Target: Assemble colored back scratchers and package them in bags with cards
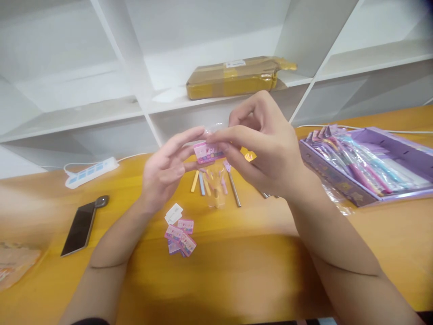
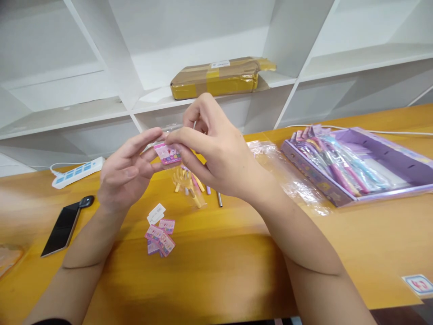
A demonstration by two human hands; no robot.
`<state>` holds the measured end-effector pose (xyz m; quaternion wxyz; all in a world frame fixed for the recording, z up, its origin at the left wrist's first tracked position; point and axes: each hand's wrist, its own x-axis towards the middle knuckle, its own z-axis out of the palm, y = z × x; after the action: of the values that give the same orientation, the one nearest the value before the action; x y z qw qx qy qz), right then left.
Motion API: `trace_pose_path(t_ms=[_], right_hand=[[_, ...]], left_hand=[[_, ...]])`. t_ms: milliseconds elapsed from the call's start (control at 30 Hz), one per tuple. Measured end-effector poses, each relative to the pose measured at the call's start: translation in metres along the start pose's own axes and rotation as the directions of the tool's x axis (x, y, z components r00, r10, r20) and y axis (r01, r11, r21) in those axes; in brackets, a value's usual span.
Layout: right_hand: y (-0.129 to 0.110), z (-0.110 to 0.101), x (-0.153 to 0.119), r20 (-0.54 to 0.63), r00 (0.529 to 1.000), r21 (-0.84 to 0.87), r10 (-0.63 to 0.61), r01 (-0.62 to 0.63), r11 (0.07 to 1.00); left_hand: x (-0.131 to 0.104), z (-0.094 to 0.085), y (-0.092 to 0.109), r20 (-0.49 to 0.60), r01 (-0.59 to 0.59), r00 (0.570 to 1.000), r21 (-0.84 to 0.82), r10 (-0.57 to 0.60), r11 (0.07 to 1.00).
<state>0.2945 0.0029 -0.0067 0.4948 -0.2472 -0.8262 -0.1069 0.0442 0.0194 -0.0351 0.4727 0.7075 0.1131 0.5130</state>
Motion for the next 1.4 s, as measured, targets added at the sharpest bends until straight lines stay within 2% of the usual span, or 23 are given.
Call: trace_pose_path(t_ms=[500, 600, 700, 800, 900, 967, 1033, 1167, 1400], right_hand=[[0.001, 0.0, 0.0, -0.056, 0.998, -0.042, -0.012, 0.01, 0.999], [0.004, -0.002, -0.001, -0.014, 0.996, 0.014, 0.09, -0.09, 0.996], [0.007, -0.002, -0.003, 0.102, 0.973, 0.121, 0.205, -0.217, 0.969], [0.009, 0.0, -0.004, 0.192, 0.945, 0.257, 0.264, -0.308, 0.916], [0.008, 0.0, -0.003, 0.202, 0.931, 0.314, 0.303, -0.355, 0.881], [0.007, -0.001, -0.002, 0.2, 0.93, 0.305, 0.31, -0.36, 0.882], [0.006, -0.002, -0.001, 0.2, 0.934, 0.277, 0.297, -0.344, 0.897], [0.005, -0.002, 0.0, 0.225, 0.947, 0.259, 0.229, -0.284, 0.923], [0.006, 0.002, -0.004, 0.214, 0.96, 0.245, 0.179, -0.23, 0.942]], left_hand=[[0.002, 0.001, 0.004, -0.022, 0.001, 1.0, 0.118, 0.001, 0.993], [0.002, 0.0, 0.004, -0.01, -0.005, 1.0, 0.137, 0.006, 0.991], [0.001, -0.001, 0.002, -0.007, -0.009, 1.0, 0.164, 0.01, 0.986], [0.0, -0.001, 0.0, 0.005, -0.029, 1.0, 0.194, 0.028, 0.981], [0.001, -0.001, -0.004, -0.002, -0.113, 0.993, 0.25, 0.117, 0.962], [0.001, 0.0, -0.005, -0.01, -0.195, 0.979, 0.264, 0.205, 0.945], [0.001, 0.001, -0.006, -0.01, -0.221, 0.973, 0.26, 0.231, 0.94], [-0.003, 0.002, -0.007, -0.022, -0.145, 0.987, 0.264, 0.156, 0.954], [-0.006, 0.008, -0.007, 0.028, -0.124, 0.992, 0.31, 0.121, 0.943]])
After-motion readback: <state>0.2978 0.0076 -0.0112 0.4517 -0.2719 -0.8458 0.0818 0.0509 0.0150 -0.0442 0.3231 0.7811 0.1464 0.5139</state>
